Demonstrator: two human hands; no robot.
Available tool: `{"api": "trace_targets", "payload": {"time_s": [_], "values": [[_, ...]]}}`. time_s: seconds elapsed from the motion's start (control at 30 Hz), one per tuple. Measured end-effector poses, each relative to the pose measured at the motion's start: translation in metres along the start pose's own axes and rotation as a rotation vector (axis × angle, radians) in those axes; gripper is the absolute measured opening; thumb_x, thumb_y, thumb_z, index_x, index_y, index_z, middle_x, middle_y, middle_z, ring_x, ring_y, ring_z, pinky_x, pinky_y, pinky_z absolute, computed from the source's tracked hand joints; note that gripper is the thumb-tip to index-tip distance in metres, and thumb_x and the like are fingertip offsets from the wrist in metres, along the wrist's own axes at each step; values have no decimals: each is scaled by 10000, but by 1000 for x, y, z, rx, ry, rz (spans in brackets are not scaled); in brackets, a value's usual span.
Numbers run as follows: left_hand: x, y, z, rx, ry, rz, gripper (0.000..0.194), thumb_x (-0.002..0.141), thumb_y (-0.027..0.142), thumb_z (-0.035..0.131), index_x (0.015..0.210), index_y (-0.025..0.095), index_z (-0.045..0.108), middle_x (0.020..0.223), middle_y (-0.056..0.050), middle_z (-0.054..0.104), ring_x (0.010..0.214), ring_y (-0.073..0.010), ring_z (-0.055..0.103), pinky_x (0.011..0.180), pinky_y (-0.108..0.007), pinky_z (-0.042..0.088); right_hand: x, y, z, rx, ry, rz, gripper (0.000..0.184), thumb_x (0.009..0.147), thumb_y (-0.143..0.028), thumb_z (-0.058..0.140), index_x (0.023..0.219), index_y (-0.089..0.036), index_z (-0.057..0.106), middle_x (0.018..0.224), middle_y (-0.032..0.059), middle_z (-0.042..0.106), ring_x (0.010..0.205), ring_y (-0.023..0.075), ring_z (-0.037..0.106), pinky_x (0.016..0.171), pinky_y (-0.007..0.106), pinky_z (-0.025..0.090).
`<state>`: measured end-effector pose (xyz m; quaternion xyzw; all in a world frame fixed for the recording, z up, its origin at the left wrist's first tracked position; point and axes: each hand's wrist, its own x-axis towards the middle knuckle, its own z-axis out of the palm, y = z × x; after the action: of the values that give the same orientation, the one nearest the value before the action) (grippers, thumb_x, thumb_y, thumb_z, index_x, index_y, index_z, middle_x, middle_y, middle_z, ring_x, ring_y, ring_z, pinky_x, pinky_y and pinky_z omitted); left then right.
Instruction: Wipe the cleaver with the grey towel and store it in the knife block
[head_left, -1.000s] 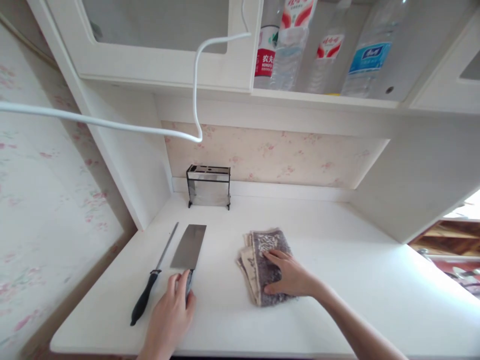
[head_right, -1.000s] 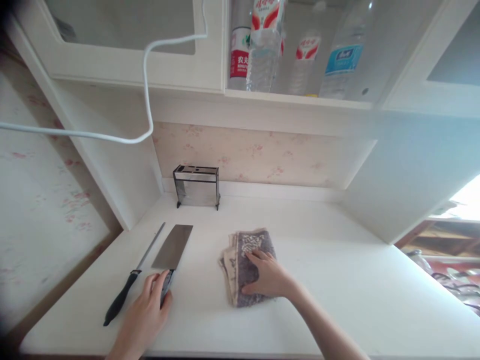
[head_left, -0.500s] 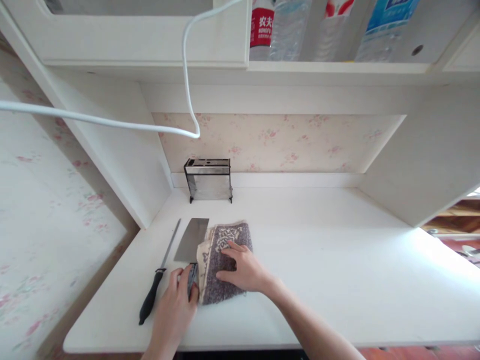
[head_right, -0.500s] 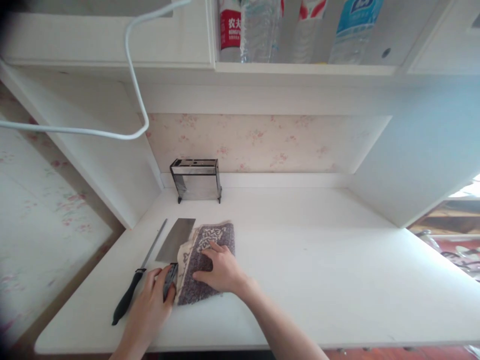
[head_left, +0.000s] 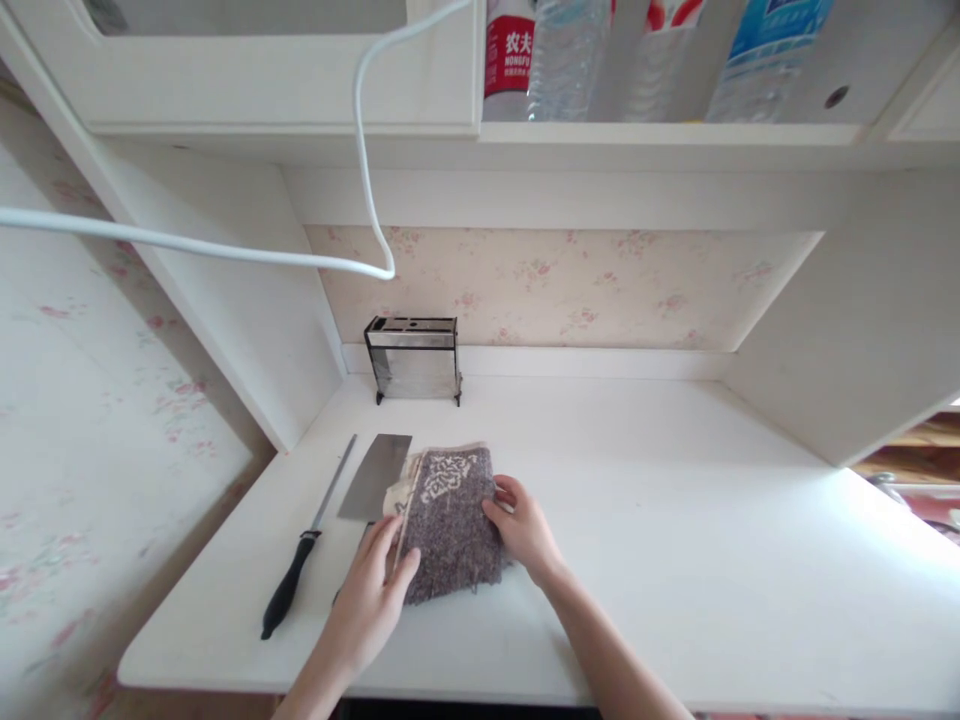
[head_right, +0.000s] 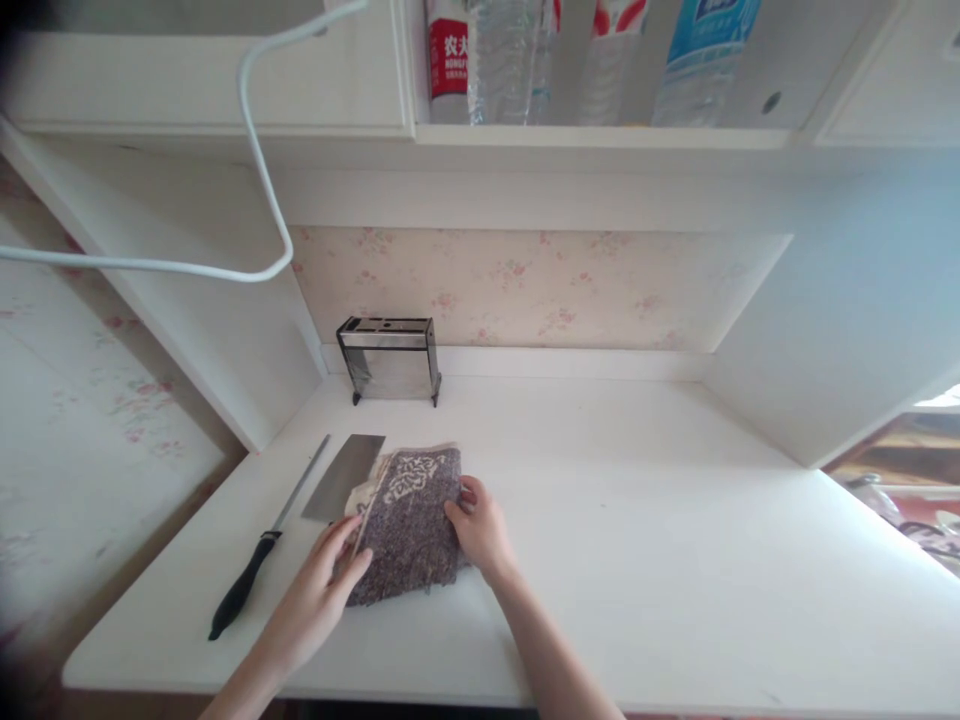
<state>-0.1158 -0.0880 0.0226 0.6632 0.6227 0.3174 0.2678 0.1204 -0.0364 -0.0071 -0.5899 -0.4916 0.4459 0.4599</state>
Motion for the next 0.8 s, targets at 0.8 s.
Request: {"api": "trace_targets", "payload": {"time_s": [0.8], "values": [[46, 16, -9, 199, 39, 136, 334, 900, 338, 418, 1105, 285, 676, 1191, -39, 662, 1028, -215, 657, 905, -330, 501, -21, -8, 6, -155, -23, -257, 333, 856, -299, 506, 1157, -287, 648, 1387, 25, 497, 1249, 231, 506, 1078, 415, 398]]}}
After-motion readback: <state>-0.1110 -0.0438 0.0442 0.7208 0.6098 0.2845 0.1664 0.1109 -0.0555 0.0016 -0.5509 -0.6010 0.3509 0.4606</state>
